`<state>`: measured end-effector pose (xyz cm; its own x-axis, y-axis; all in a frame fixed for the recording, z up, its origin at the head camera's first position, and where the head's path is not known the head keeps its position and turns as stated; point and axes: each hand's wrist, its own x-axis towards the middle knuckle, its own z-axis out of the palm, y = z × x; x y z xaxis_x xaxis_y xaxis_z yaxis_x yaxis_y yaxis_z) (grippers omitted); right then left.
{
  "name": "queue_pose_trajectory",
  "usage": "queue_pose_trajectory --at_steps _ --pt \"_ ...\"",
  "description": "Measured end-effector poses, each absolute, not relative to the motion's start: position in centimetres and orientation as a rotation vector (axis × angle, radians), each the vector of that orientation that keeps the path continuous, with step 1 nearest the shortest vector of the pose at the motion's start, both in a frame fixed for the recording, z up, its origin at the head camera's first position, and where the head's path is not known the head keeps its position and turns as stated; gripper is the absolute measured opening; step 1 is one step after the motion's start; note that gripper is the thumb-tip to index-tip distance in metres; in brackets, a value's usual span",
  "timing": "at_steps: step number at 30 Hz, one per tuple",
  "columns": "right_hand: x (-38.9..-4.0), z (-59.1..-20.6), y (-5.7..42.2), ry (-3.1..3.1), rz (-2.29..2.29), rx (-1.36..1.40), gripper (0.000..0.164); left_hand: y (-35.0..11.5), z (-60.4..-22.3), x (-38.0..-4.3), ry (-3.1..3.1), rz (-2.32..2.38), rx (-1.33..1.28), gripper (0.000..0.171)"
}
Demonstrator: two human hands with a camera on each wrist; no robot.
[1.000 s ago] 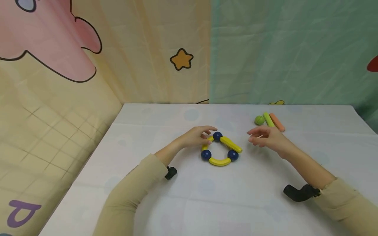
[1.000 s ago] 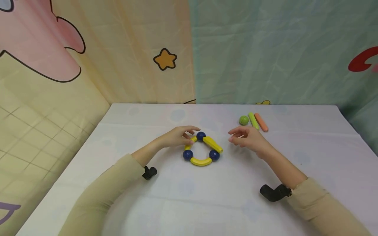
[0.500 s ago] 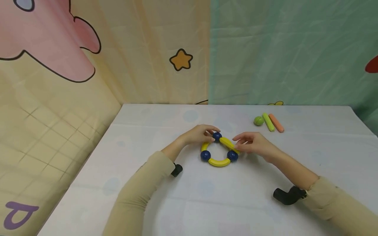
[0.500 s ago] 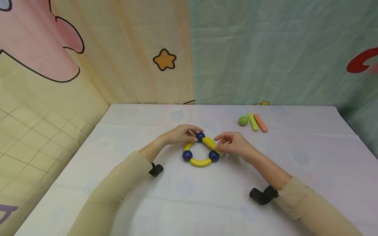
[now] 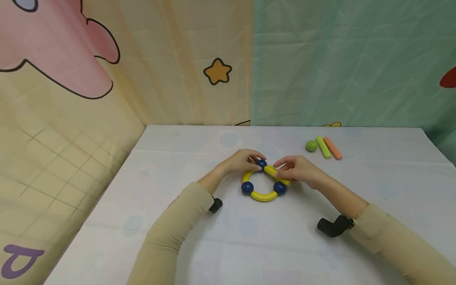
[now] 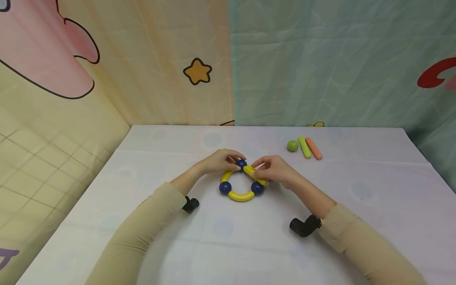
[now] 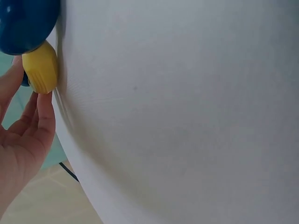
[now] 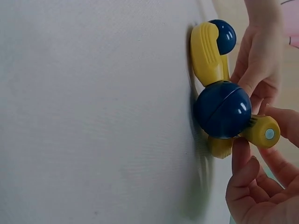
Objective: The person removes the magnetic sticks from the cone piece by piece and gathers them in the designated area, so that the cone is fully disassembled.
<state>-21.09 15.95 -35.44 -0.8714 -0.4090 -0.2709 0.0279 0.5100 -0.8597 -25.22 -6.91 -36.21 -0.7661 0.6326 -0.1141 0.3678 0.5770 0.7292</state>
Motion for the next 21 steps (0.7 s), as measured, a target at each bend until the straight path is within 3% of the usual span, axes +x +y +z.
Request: queue_pose_trajectory --at_steps 21 --pt "-21.88 -35.20 15.01 2.315 -1.251 -0.328 0.040 -6.58 -36.50 -25.03 2.592 0.891 0.905 0.035"
